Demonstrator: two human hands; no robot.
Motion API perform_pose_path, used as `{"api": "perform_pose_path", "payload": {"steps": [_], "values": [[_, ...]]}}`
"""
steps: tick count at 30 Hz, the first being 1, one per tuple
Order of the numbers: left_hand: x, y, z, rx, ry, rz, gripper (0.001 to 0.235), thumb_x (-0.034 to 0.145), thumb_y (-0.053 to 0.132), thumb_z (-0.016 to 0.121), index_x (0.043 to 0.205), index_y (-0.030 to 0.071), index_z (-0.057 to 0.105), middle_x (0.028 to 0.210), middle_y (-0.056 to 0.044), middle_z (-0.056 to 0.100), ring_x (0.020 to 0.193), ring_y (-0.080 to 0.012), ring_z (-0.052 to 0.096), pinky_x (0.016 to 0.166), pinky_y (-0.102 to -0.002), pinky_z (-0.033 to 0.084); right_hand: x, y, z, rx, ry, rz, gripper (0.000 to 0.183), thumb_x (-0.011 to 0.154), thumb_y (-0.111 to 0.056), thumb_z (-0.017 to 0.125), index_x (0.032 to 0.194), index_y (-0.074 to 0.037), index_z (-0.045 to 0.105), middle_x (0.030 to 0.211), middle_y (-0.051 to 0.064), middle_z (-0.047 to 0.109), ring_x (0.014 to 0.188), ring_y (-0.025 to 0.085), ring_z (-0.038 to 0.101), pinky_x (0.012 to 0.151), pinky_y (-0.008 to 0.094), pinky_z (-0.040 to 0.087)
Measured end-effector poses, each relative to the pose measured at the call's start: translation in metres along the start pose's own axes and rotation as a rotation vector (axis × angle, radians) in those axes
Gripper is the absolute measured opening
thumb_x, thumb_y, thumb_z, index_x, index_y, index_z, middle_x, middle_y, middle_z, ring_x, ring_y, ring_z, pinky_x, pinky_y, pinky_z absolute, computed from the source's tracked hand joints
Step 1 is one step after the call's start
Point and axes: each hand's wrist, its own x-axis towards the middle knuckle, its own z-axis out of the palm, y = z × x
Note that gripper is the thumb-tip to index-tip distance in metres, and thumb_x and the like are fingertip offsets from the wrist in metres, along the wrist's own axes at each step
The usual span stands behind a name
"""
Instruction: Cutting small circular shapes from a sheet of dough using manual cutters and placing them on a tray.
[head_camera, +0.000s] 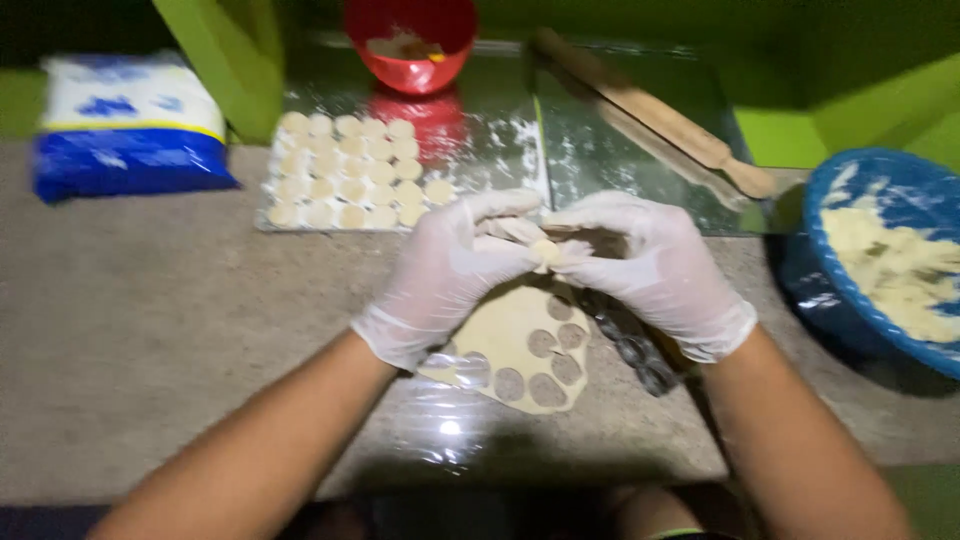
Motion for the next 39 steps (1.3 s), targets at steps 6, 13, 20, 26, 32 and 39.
{"api": "perform_pose_path", "payload": {"steps": [6,13,20,26,32,39], "values": [[-0.006,0.018,0.008,0.09,0.016,-0.023,0.055,0.068,0.004,0.093,0.119,0.004,0.072,0.086,-0.01,0.074,0.078,-0.0124,0.073,0.075,-0.028,0.067,-0.002,0.001,0.002,0.159,-0.047,0.003,0.029,0.078,0.001,0.09,0.102,0.005,0.075,0.102,0.019,0.073,0.088,0.019,0.069,0.076,0.028,0.062],[0.0,-0.006,0.003,0.194,-0.035,-0.02,0.056,0.065,0.014,0.095,0.115,0.001,0.072,0.095,-0.018,0.074,0.085,-0.0209,0.076,0.075,-0.037,0.067,0.0,0.001,-0.002,-0.031,-0.078,0.042,0.02,0.078,-0.004,0.085,0.096,0.0,0.078,0.097,0.015,0.075,0.091,0.021,0.071,0.08,0.035,0.059],[-0.007,0.016,-0.007,0.388,-0.136,0.053,0.026,0.079,0.023,0.08,0.099,0.007,0.078,0.102,-0.011,0.081,0.092,-0.0167,0.075,0.085,-0.027,0.063,-0.005,-0.014,0.018,0.011,0.041,0.341,0.02,0.082,0.007,0.078,0.102,0.006,0.073,0.098,0.015,0.073,0.085,0.018,0.065,0.08,0.025,0.052],[-0.011,0.027,-0.001,0.242,-0.083,-0.11,0.038,0.074,0.015,0.082,0.109,0.001,0.076,0.089,-0.008,0.077,0.081,-0.0113,0.069,0.072,-0.023,0.058,-0.008,-0.001,0.009,-0.104,-0.079,0.036,0.06,0.067,0.002,0.082,0.125,0.004,0.069,0.117,0.019,0.068,0.101,0.024,0.066,0.099,0.031,0.054],[-0.005,0.029,0.005,0.36,-0.051,-0.218,0.031,0.071,0.016,0.082,0.1,0.006,0.08,0.089,-0.004,0.08,0.081,-0.0079,0.07,0.071,-0.021,0.054,-0.003,-0.004,0.002,-0.222,-0.12,-0.111,0.033,0.08,-0.013,0.082,0.111,-0.003,0.077,0.108,0.012,0.073,0.098,0.02,0.069,0.093,0.029,0.054],[-0.004,0.017,0.0,0.205,-0.043,-0.135,0.027,0.072,0.008,0.085,0.097,0.001,0.079,0.094,-0.01,0.08,0.083,-0.0132,0.072,0.077,-0.023,0.06,-0.003,0.005,0.004,-0.059,-0.084,-0.002,0.029,0.075,-0.006,0.086,0.103,-0.005,0.079,0.102,0.009,0.077,0.093,0.015,0.072,0.09,0.025,0.059]]}}
